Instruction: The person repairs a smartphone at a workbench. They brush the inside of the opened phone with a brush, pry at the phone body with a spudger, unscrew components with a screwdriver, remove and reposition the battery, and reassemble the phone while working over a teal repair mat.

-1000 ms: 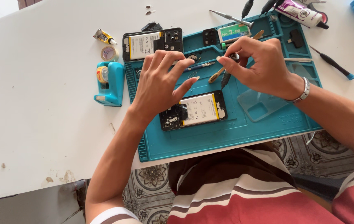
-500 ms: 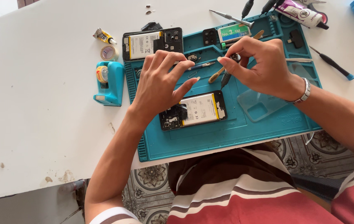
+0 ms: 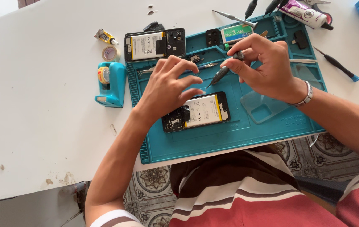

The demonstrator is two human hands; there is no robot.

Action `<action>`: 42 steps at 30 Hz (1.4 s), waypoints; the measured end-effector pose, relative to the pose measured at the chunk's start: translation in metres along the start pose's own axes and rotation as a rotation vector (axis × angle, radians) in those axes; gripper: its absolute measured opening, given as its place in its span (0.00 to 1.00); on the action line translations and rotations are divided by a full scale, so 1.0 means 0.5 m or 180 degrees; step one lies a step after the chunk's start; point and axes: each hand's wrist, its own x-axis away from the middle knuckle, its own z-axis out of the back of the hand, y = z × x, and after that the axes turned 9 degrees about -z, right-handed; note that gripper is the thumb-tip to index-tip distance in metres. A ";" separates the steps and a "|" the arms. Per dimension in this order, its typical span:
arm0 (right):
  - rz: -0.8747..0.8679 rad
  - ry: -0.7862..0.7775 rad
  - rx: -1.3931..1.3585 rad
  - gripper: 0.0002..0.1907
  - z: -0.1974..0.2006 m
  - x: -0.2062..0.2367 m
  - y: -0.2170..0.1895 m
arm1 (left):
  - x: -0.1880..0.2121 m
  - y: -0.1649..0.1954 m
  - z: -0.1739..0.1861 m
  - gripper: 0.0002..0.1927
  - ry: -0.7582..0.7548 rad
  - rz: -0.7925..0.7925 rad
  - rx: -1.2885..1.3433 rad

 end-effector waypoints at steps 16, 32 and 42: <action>0.0369 0.0160 0.0233 0.11 0.007 -0.004 0.003 | 0.001 0.002 -0.008 0.05 -0.0060 0.0213 0.0143; 0.0692 -0.0453 0.0249 0.10 -0.005 0.001 0.004 | 0.003 0.003 -0.008 0.04 -0.0337 0.0266 0.0227; 0.0728 -0.0433 0.0300 0.10 -0.005 0.003 0.003 | 0.004 0.002 -0.003 0.04 -0.0397 0.0309 0.0359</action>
